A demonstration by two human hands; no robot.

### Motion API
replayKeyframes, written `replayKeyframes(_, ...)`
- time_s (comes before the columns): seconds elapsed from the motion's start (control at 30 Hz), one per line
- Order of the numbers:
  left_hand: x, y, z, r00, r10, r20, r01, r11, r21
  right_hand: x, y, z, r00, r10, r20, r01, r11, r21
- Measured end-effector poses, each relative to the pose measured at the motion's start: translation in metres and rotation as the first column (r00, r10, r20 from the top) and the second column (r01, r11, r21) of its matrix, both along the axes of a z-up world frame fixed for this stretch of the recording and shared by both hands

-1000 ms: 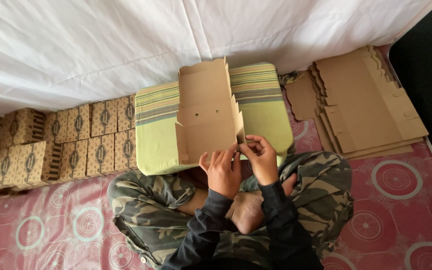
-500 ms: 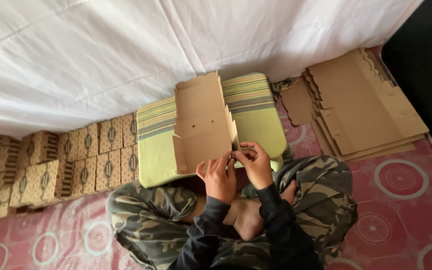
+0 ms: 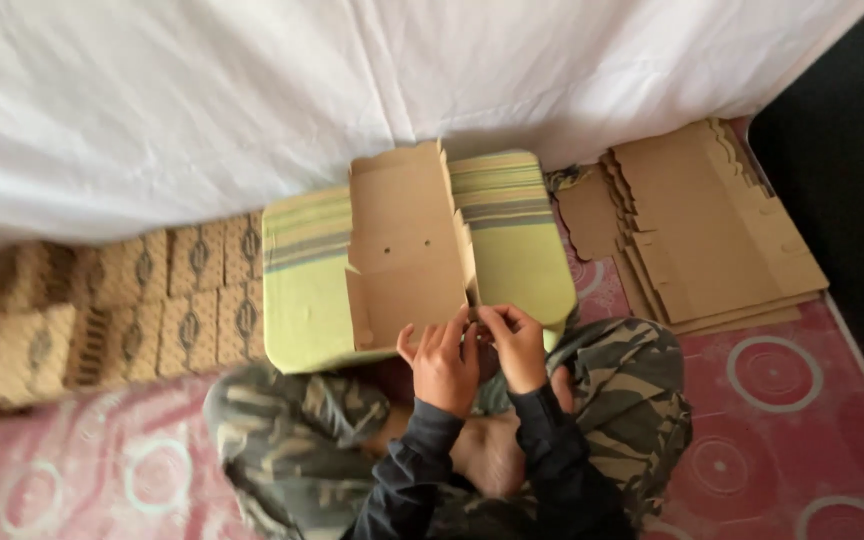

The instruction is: Folding flat cardboard templates into small boxes and stacking them.

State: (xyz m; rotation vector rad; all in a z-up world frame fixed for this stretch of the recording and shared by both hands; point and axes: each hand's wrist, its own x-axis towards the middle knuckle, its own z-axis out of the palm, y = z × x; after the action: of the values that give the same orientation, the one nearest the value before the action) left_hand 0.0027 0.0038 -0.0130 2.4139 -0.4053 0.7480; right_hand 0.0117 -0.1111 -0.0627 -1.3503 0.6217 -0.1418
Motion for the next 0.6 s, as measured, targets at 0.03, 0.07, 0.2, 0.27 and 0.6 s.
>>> replayKeyframes(0.03,0.000,0.001,-0.001,1.000,0.021,-0.015,-0.022,1.000,-0.018,0.001,-0.001,-0.006,1.000,0.021,-0.015,-0.022,1.000,-0.018)
replayKeyframes(0.07,-0.001,0.003,-0.001,1.000,0.015,-0.002,-0.015,1.000,-0.006,0.003,-0.002,-0.011,1.000,-0.022,0.007,0.022,0.999,0.027)
replayKeyframes(0.2,0.001,0.008,0.001,1.000,-0.017,0.009,0.017,1.000,-0.013,-0.002,-0.005,-0.009,0.999,0.007,0.037,-0.003,0.995,-0.104)
replayKeyframes(0.27,0.005,0.006,0.003,1.000,-0.015,0.007,0.015,0.999,-0.034,-0.002,-0.001,0.009,0.998,0.040,0.049,-0.032,0.986,-0.161)
replayKeyframes(0.6,0.001,0.023,0.007,0.999,-0.044,-0.015,0.042,0.997,-0.070,-0.005,0.008,-0.002,0.996,-0.002,0.085,0.015,0.987,-0.159)
